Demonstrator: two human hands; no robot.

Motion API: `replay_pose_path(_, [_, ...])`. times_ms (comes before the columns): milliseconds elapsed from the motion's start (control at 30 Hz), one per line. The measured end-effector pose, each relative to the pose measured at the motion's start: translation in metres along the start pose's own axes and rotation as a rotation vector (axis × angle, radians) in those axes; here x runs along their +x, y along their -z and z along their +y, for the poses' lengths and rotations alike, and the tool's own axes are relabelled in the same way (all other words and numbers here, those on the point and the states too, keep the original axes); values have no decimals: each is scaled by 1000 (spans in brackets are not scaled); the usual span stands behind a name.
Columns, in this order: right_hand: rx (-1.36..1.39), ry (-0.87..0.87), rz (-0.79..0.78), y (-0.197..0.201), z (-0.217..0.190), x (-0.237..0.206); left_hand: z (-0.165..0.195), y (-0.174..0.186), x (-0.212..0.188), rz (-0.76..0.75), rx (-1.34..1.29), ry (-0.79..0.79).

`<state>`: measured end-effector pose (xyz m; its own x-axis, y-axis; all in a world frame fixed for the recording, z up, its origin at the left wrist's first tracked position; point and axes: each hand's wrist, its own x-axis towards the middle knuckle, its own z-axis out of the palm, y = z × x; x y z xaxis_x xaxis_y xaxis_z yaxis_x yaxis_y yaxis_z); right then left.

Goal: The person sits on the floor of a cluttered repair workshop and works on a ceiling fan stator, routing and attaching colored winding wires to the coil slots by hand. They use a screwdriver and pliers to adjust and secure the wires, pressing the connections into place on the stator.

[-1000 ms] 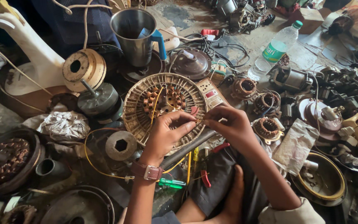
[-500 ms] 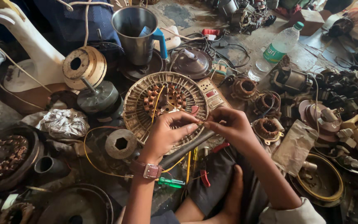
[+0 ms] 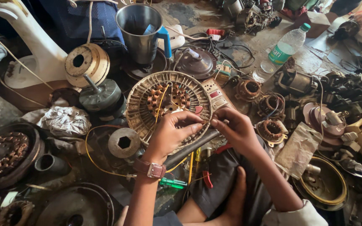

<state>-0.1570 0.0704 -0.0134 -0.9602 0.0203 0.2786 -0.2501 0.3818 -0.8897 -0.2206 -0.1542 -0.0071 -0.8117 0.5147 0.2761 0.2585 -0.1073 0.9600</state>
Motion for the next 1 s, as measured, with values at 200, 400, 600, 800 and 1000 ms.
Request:
replay_pose_path(200, [-196, 191, 45, -9, 1, -1, -2, -2, 0, 8, -105, 92])
replay_pose_path(400, [-322, 297, 95, -17, -6, -6, -7, -8, 1, 9, -141, 39])
replay_pose_path(600, [-398, 416, 84, -14, -19, -7, -1, -14, 1, 84, -20, -104])
replay_pose_path(800, [-381, 391, 1, -1, -34, -5, 13, -10, -3, 70, 274, -202])
replay_pose_path(1000, [-351, 356, -76, 8, -37, 0, 15, -10, -5, 23, 363, -93])
